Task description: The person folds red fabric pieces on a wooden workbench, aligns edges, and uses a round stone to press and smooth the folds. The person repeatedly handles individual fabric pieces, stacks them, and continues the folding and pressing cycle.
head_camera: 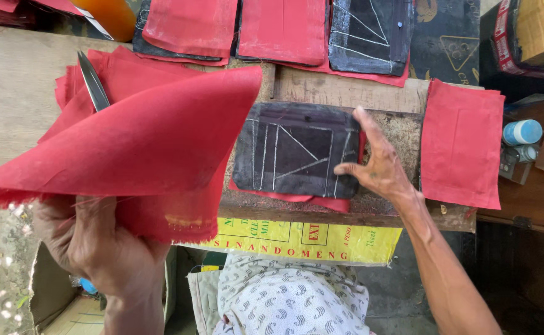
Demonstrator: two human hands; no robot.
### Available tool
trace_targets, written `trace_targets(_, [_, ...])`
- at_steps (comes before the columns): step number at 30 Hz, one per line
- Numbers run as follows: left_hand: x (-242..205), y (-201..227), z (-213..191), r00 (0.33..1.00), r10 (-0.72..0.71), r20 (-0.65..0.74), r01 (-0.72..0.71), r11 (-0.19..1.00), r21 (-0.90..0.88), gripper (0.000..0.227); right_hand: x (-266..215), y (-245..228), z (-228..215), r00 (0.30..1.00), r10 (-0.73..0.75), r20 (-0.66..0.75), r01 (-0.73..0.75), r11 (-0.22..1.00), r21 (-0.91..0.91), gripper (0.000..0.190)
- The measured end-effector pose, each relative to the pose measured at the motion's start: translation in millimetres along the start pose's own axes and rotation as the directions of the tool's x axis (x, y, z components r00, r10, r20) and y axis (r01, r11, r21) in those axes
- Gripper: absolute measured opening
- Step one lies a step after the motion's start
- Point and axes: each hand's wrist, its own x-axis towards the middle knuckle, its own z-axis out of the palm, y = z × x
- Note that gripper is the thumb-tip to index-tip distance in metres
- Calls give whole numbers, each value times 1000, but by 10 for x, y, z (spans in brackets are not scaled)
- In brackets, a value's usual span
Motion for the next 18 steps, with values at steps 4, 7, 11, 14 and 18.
trace_targets(4, [-19, -93, -49, 999, 9, 48, -7, 999, -44, 17, 241, -48, -42, 972, 217, 86, -196, 959, -206, 142])
trace_targets(7, [-40, -182, -147, 998, 26, 55, -20, 995, -101, 15, 338, -106, -32, 946, 286, 156, -250, 944, -215, 141])
trace_targets(11, [-68, -222, -292, 997, 11, 74, -3, 995, -103, 10, 335, -125, -60, 992, 121, 23, -118, 985, -128, 130])
trace_targets(14, [-39, -79, -208, 990, -26, 136, 38, 995, -89, 12, 211, -176, -100, 999, 23, -28, -26, 990, -136, 113])
trace_targets(18, [52, 307, 59, 890, -297, 345, 353, 929, -112, 18, -98, -311, 11, 988, -149, 35, 153, 972, -179, 83])
